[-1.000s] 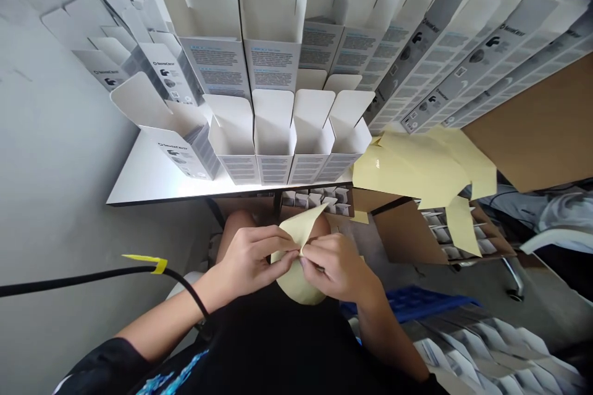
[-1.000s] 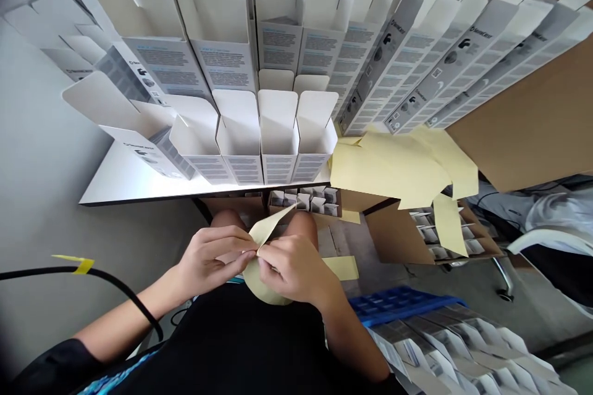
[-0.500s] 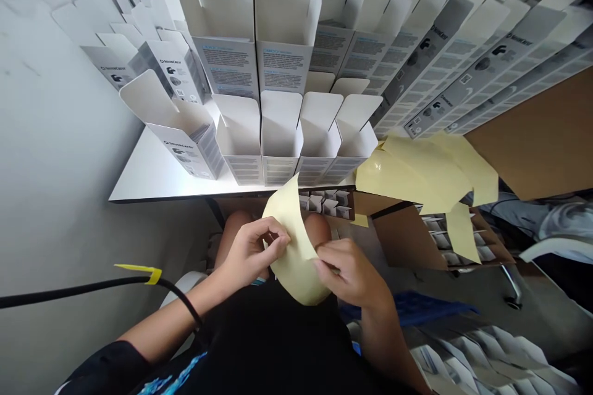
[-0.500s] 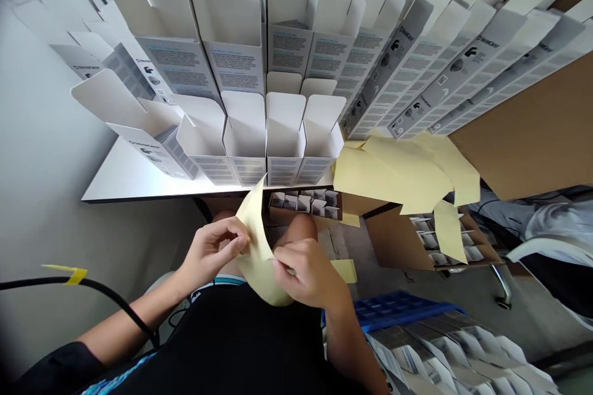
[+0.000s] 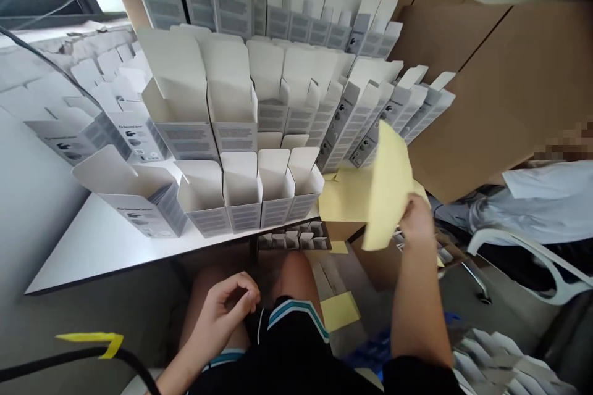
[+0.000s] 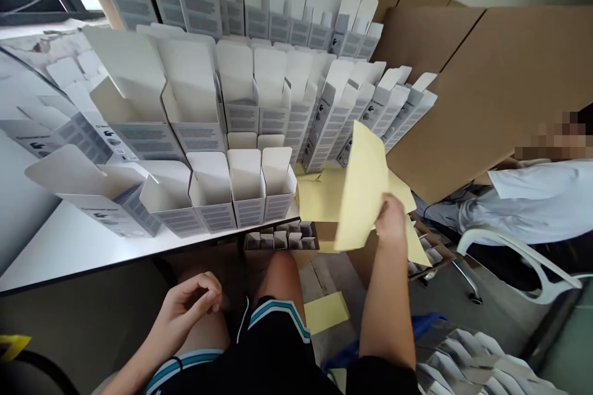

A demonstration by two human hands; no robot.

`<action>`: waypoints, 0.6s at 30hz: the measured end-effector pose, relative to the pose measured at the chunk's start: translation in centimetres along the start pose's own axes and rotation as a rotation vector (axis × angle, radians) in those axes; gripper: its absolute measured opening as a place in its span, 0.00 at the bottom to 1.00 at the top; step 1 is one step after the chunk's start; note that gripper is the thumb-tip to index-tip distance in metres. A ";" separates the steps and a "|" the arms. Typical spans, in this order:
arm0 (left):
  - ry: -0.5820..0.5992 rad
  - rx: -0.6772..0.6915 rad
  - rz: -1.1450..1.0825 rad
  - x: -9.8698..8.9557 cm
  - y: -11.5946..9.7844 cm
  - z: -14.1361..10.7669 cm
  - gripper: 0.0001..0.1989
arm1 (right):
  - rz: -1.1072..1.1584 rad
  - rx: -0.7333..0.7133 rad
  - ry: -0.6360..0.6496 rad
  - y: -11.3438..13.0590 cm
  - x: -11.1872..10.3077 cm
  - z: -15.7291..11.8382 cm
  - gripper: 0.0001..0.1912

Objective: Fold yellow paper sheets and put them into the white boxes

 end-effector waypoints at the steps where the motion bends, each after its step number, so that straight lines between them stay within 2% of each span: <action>1: 0.003 -0.005 0.006 0.1 0.1 -0.1 0.17 | -0.012 0.069 0.010 -1.6 1.2 -0.2 0.20; 5: 0.010 -0.090 0.012 0.2 1.2 -0.2 0.18 | -0.098 0.281 0.060 -7.0 4.9 -2.7 0.19; 8: 0.029 -0.155 0.003 0.4 2.1 -0.4 0.19 | -0.224 0.356 0.068 -9.0 6.0 -3.5 0.25; 11: 0.039 -0.184 -0.002 0.7 2.7 -0.6 0.19 | -0.403 0.346 0.067 -9.5 6.4 -3.2 0.31; 15: 0.043 -0.173 0.008 1.1 2.6 -0.7 0.19 | -0.602 0.278 0.107 -9.2 7.2 -3.2 0.21; 18: 0.041 -0.180 0.014 1.2 2.4 -0.8 0.20 | -0.679 0.227 0.133 -9.3 7.8 -3.8 0.20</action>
Point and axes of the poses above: each hand's wrist, its own z-axis towards the middle knuckle, its own x-axis out of the palm, y = z × x, the point moved 5 cm from there along z, towards the middle knuckle, and after that the axes turned 7 degrees about -x, right-handed, at the moved point
